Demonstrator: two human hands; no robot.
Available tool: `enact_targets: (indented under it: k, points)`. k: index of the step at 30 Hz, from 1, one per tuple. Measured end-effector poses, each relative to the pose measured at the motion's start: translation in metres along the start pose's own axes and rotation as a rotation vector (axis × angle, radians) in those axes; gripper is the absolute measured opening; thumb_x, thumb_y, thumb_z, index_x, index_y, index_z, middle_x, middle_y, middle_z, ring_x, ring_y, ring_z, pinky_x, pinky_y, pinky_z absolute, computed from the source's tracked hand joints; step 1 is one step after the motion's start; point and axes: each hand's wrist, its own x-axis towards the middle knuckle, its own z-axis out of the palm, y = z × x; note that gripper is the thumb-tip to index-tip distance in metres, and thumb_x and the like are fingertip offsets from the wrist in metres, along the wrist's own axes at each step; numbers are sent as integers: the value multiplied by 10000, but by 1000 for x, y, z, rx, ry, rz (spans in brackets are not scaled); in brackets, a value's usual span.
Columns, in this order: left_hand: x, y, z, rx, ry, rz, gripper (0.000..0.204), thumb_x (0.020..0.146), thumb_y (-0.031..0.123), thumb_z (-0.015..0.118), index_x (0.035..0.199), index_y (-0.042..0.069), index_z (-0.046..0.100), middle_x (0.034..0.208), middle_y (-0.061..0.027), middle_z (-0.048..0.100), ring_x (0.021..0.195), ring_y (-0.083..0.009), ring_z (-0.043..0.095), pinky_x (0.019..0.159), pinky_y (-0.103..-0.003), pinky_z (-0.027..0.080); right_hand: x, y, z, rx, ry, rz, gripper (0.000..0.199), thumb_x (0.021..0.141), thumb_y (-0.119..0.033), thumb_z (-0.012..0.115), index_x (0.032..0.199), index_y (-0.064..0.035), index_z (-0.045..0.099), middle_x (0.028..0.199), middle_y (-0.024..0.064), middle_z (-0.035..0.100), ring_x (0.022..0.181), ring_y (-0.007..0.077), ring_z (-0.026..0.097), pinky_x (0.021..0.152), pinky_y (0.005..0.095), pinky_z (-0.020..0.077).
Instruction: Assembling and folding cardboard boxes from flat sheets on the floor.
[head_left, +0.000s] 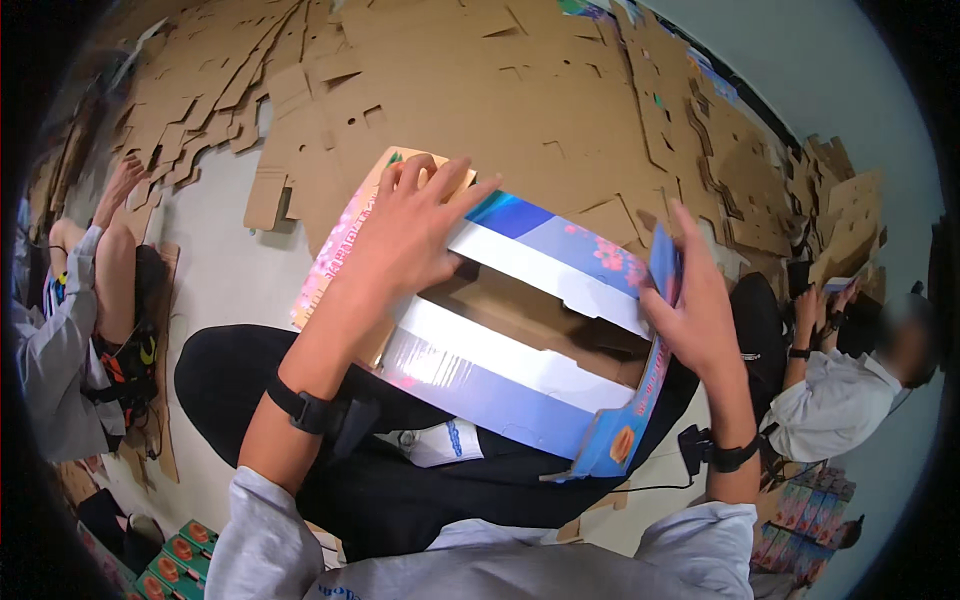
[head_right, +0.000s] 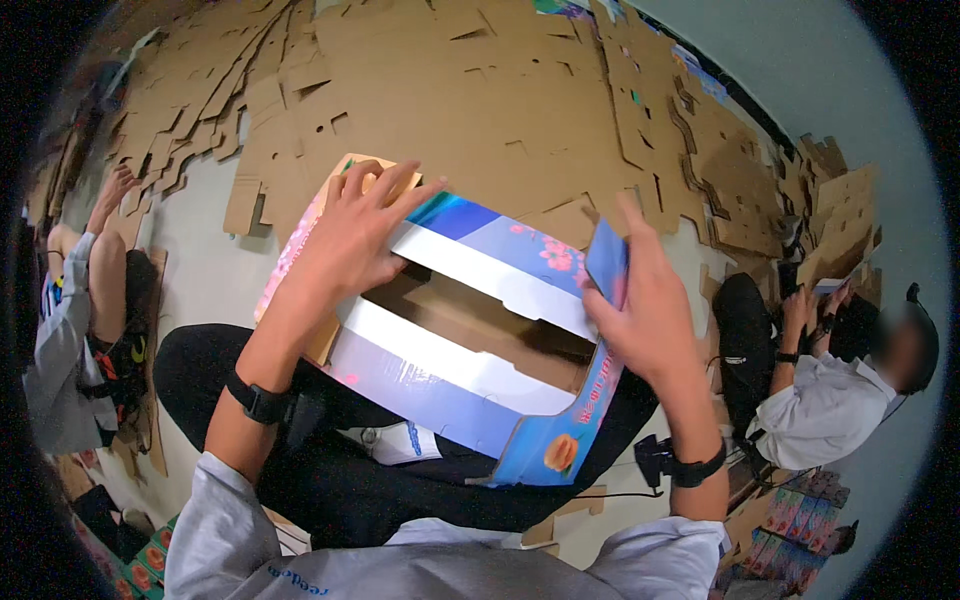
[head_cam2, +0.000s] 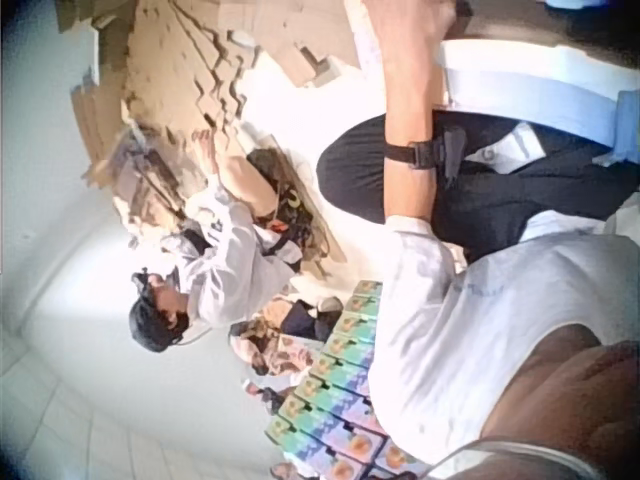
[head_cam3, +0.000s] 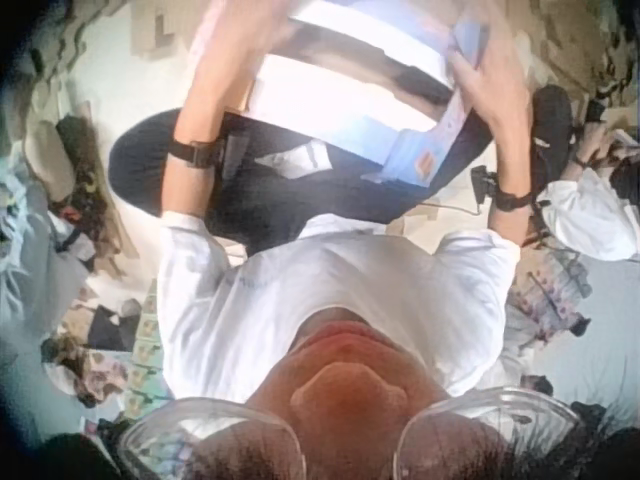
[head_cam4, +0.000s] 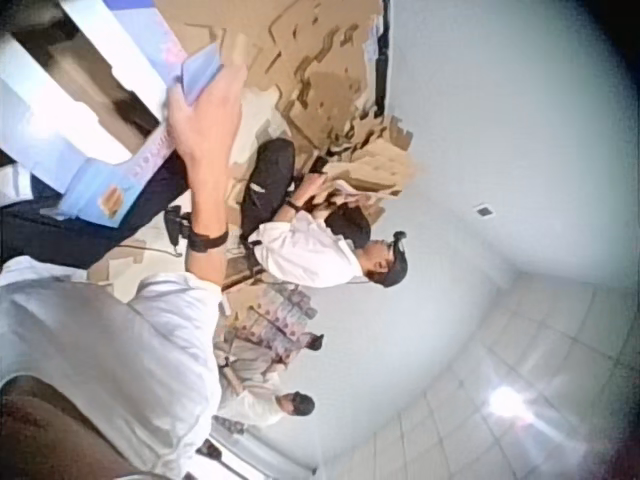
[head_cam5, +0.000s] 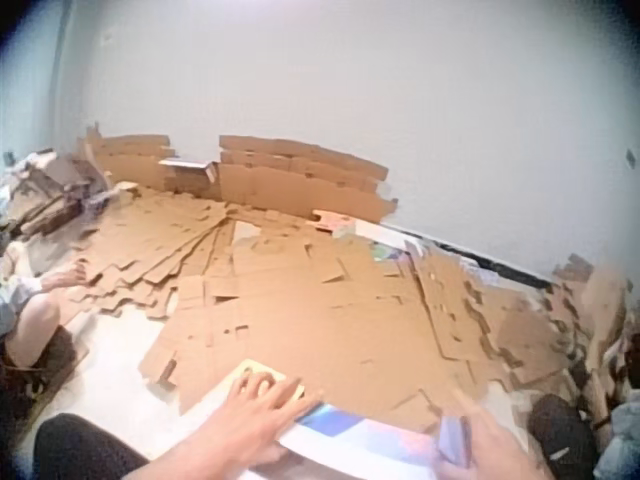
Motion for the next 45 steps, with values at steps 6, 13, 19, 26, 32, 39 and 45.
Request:
enact_targets:
  k: [6, 13, 19, 26, 32, 39, 45]
  points:
    - [3, -1, 14, 112, 62, 110, 983, 711, 77, 741, 1620, 323, 457, 1590, -133, 474, 1548, -372, 355, 1293, -604, 234, 6, 15, 22, 77, 129, -95, 640, 808, -126, 710, 1404, -13, 505, 1165, 265, 620, 1089, 452, 634, 971, 469, 507]
    - [-1, 2, 23, 105, 55, 112, 959, 761, 53, 715, 1641, 297, 420, 1543, -180, 482, 1541, -378, 359, 1308, -619, 200, 15, -1, 39, -18, -77, -105, 623, 824, -174, 725, 1391, 7, 543, 1151, 240, 552, 1078, 463, 589, 940, 494, 497]
    - [0, 4, 23, 87, 64, 90, 920, 762, 27, 692, 1615, 288, 466, 1538, -175, 489, 1529, -371, 377, 1306, -604, 214, 17, -12, 36, -105, -160, -97, 612, 851, -231, 730, 1393, 4, 568, 1164, 236, 553, 1101, 445, 596, 953, 493, 504]
    - [-1, 2, 26, 61, 133, 85, 908, 765, 18, 669, 1610, 294, 480, 1522, -171, 511, 1517, -363, 399, 1297, -593, 232, 18, -16, 34, -177, -196, -48, 596, 906, -376, 764, 1339, 7, 619, 1149, 216, 580, 1090, 422, 617, 937, 477, 511]
    - [-1, 1, 28, 67, 106, 84, 916, 767, 33, 708, 1610, 307, 477, 1510, -165, 532, 1519, -359, 401, 1300, -583, 238, 20, -7, 45, -454, -192, -326, 730, 973, -441, 692, 1483, 52, 521, 1415, 270, 563, 1310, 433, 549, 1160, 500, 381]
    - [2, -5, 36, 165, 180, 96, 814, 799, 94, 734, 1557, 326, 547, 1486, -122, 559, 1485, -343, 447, 1253, -574, 300, 3, -6, 56, -167, -94, -376, 598, 947, -308, 717, 1428, 13, 564, 1460, 243, 561, 1347, 426, 545, 1181, 511, 388]
    - [-2, -6, 42, 111, 195, 90, 897, 795, 29, 711, 1599, 355, 486, 1526, -132, 537, 1516, -353, 412, 1273, -563, 289, -68, -59, 45, 123, -465, -622, 519, 768, -303, 890, 1206, -99, 700, 1206, 168, 630, 1200, 374, 621, 1107, 528, 489]
